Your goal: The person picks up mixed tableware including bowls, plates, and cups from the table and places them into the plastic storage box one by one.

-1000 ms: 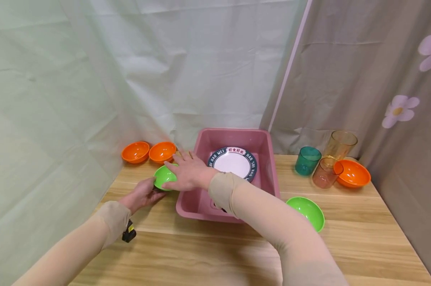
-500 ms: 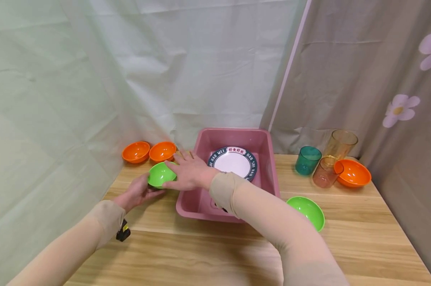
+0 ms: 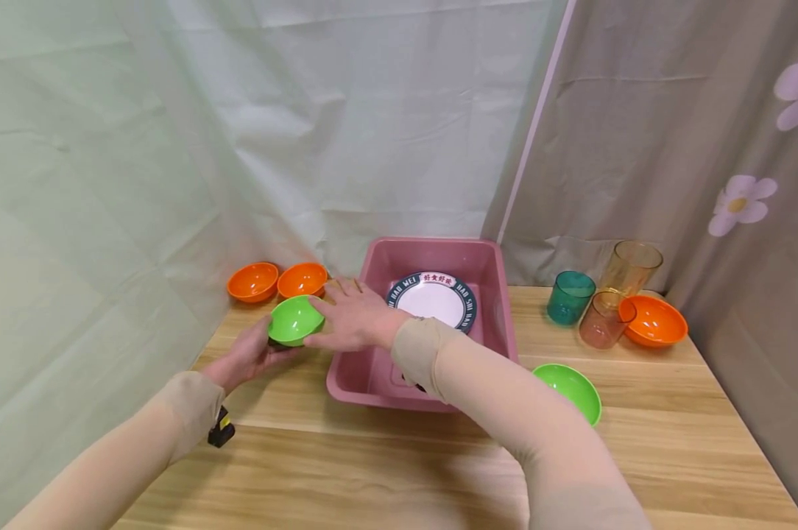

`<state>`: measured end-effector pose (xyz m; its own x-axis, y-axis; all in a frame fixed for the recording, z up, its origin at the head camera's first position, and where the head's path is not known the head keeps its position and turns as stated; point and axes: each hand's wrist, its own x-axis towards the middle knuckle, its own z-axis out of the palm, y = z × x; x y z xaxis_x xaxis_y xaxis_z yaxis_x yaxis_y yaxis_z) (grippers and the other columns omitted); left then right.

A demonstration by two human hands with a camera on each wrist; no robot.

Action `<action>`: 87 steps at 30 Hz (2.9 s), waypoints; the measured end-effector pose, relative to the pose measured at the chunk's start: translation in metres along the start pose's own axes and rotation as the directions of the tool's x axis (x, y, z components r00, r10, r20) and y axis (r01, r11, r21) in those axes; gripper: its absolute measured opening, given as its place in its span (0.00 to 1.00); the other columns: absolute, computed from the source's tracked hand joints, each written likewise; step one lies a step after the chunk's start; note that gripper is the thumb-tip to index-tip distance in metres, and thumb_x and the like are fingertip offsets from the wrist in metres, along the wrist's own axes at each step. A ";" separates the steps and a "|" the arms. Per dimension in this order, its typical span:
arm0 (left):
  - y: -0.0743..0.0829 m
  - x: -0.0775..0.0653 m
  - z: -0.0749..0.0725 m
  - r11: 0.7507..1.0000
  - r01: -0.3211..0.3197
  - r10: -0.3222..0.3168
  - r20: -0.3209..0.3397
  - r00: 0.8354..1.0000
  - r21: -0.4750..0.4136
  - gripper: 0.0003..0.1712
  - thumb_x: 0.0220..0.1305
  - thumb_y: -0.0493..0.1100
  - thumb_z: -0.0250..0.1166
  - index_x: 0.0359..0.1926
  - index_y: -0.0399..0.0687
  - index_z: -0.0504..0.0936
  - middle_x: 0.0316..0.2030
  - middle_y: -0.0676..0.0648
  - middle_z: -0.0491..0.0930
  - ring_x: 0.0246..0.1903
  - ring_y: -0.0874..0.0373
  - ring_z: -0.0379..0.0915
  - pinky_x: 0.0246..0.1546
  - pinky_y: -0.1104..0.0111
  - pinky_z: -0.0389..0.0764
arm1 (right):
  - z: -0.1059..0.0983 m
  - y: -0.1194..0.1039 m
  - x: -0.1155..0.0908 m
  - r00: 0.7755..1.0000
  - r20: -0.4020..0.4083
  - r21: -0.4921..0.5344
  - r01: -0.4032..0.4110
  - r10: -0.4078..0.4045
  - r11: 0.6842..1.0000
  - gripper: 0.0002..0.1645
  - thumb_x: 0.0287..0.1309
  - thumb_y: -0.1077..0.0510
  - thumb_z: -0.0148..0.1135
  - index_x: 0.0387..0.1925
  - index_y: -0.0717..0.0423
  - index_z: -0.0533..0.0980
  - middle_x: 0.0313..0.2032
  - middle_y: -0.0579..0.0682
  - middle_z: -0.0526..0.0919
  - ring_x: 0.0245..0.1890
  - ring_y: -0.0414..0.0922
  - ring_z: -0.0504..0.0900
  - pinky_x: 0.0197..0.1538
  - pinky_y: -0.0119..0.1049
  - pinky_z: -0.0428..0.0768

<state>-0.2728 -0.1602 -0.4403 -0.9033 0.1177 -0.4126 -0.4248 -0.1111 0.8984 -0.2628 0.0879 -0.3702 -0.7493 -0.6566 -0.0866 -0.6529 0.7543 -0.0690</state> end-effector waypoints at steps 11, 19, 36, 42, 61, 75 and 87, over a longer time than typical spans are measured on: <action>0.026 -0.004 0.005 0.998 -0.057 0.057 0.037 0.998 -0.004 0.37 0.83 0.56 0.31 0.82 0.43 0.41 0.74 0.28 0.52 0.47 0.54 0.79 0.59 0.57 0.77 | -0.013 0.012 -0.017 1.000 -0.030 0.022 0.003 -0.002 1.000 0.51 0.68 0.21 0.38 0.83 0.39 0.48 0.81 0.52 0.46 0.80 0.56 0.40 0.78 0.52 0.38; 0.054 -0.009 0.019 0.993 -0.120 0.120 0.065 0.991 0.002 0.35 0.84 0.55 0.33 0.82 0.47 0.43 0.74 0.32 0.52 0.51 0.51 0.77 0.60 0.54 0.77 | -0.020 0.029 -0.038 0.998 -0.058 0.028 -0.001 0.002 1.000 0.51 0.69 0.22 0.41 0.82 0.40 0.48 0.81 0.54 0.47 0.80 0.54 0.40 0.78 0.52 0.37; 0.083 -0.007 0.073 0.996 -0.084 0.081 0.122 0.989 0.021 0.32 0.84 0.53 0.39 0.80 0.46 0.53 0.68 0.31 0.63 0.45 0.50 0.82 0.57 0.53 0.79 | -0.019 0.069 -0.093 0.993 -0.065 0.054 -0.099 0.103 0.994 0.52 0.68 0.21 0.39 0.82 0.40 0.48 0.81 0.52 0.45 0.81 0.53 0.39 0.78 0.52 0.38; 0.082 -0.008 0.109 0.997 -0.064 0.058 0.159 0.985 0.033 0.31 0.84 0.53 0.40 0.78 0.43 0.58 0.67 0.30 0.66 0.55 0.43 0.78 0.59 0.49 0.76 | -0.017 0.087 -0.120 0.988 -0.089 0.056 -0.125 0.129 0.991 0.51 0.69 0.24 0.44 0.82 0.43 0.50 0.81 0.55 0.48 0.80 0.56 0.41 0.78 0.55 0.40; 0.057 -0.004 0.206 0.996 -0.006 -0.020 0.281 0.960 0.092 0.30 0.84 0.52 0.42 0.75 0.41 0.63 0.62 0.28 0.73 0.59 0.34 0.75 0.54 0.46 0.80 | 0.007 0.132 -0.211 0.950 -0.149 0.189 -0.244 0.274 0.951 0.51 0.70 0.27 0.49 0.81 0.49 0.53 0.79 0.59 0.51 0.79 0.63 0.43 0.76 0.63 0.43; 0.038 -0.012 0.242 0.986 -0.045 -0.015 0.351 0.936 0.163 0.28 0.84 0.51 0.42 0.71 0.37 0.68 0.56 0.32 0.79 0.52 0.41 0.81 0.47 0.52 0.85 | 0.007 0.126 -0.195 0.914 0.079 0.972 -0.160 0.398 0.174 0.47 0.80 0.34 0.31 0.79 0.68 0.46 0.73 0.73 0.60 0.72 0.68 0.63 0.72 0.60 0.61; 0.042 -0.011 0.240 0.988 -0.014 -0.036 0.316 0.948 0.153 0.29 0.83 0.53 0.45 0.71 0.38 0.67 0.53 0.34 0.79 0.49 0.41 0.83 0.45 0.52 0.86 | 0.004 0.116 -0.173 0.907 0.222 0.949 -0.117 0.358 -0.293 0.44 0.81 0.38 0.30 0.79 0.65 0.40 0.71 0.73 0.58 0.65 0.62 0.71 0.69 0.52 0.70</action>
<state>-0.2664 0.0710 -0.3617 -0.8224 0.4271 -0.3758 -0.3980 0.0400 0.9165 -0.2083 0.2893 -0.3670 -0.8889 -0.3239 -0.3239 0.3835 -0.1395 -0.9130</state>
